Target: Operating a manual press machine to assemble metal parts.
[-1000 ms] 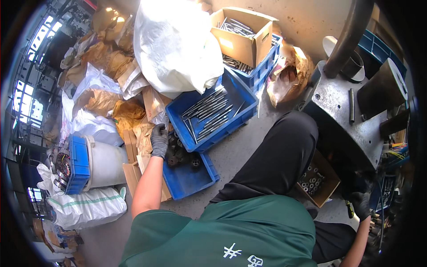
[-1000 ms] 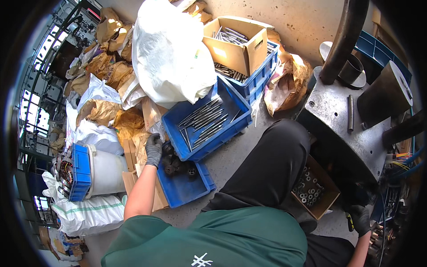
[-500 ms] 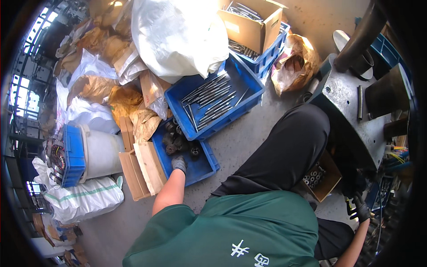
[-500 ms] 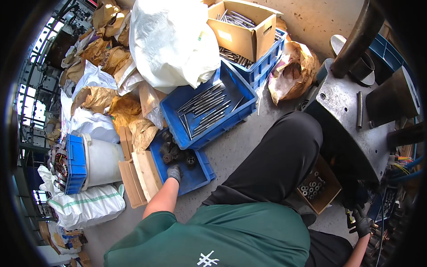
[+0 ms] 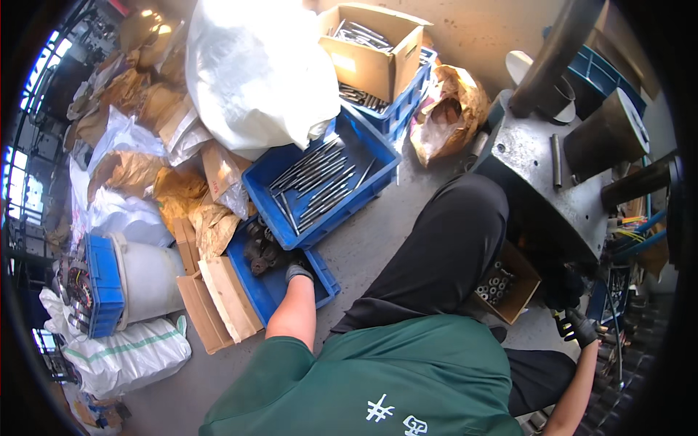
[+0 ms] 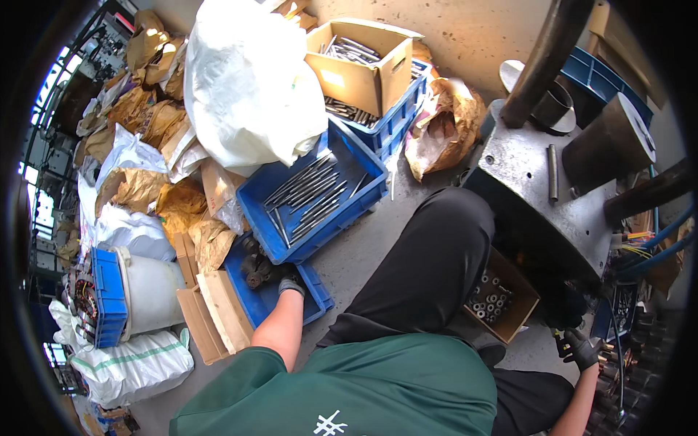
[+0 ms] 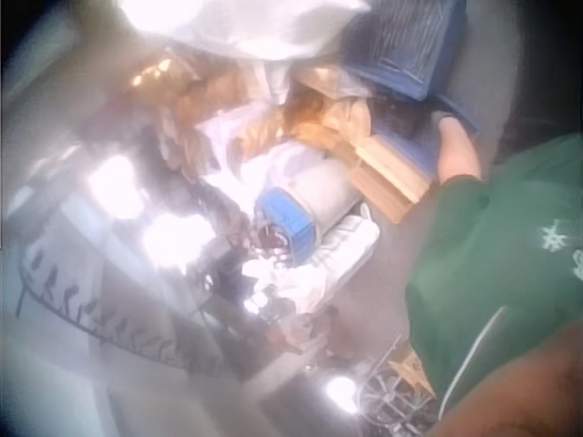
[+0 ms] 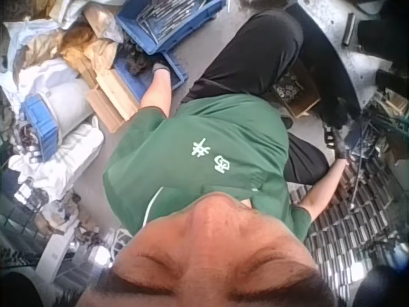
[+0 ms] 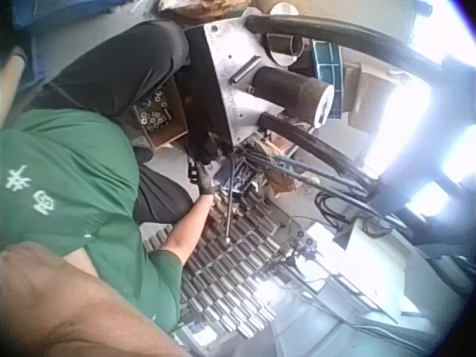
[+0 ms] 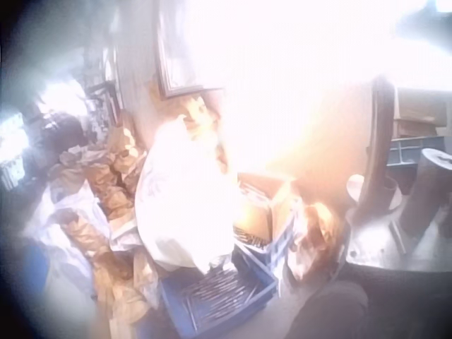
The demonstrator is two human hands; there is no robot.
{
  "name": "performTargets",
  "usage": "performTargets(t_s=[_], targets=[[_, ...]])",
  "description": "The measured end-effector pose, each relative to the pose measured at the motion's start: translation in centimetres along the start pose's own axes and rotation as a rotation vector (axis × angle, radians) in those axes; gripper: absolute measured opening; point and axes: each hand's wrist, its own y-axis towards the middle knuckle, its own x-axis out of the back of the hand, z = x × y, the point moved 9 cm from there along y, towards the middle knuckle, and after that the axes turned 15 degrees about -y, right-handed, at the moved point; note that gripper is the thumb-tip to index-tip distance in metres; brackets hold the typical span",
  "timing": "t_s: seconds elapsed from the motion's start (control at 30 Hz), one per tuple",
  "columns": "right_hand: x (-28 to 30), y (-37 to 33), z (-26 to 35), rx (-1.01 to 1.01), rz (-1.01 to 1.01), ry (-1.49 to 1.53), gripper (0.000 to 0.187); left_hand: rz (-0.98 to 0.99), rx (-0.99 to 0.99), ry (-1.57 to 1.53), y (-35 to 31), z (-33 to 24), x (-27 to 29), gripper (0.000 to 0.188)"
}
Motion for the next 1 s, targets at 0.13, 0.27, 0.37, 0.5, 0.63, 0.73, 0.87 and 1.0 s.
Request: performTargets(t_s=[0.13,0.27,0.37,0.5,0.63,0.73,0.87,1.0], targets=[[-0.8,-1.1,2.2,0.072,0.047,-0.017,0.054,-0.008,-0.066,-0.021,1.1,-0.3,0.1,0.042],[-0.8,-0.8,1.8,0.090,0.033,0.100,0.043,-0.009,-0.127,-0.036,1.4,-1.2,0.5,0.039],[-1.6,0.9,0.9,0.132,0.080,0.310,0.044,-0.001,-0.177,-0.043,1.6,-2.4,0.4,0.037],[-1.8,1.7,0.1,0.163,0.097,0.369,0.043,0.009,-0.288,-0.066,3.3,-5.6,0.2,0.034],[-1.4,0.3,1.3,0.231,0.066,0.305,0.038,0.010,-0.528,-0.059,4.8,-11.1,1.1,0.031],[-1.2,-0.3,2.1,0.256,0.019,0.246,0.039,-0.019,-0.820,-0.011,1.9,-15.5,3.4,0.030],[-0.6,-0.7,3.7,0.382,-0.061,0.093,0.046,0.310,-0.804,0.656,-6.3,-14.9,2.9,0.037],[-0.7,-2.2,5.6,0.421,-0.036,0.101,0.051,0.607,-1.053,0.795,-18.8,-13.2,-0.8,0.051]])
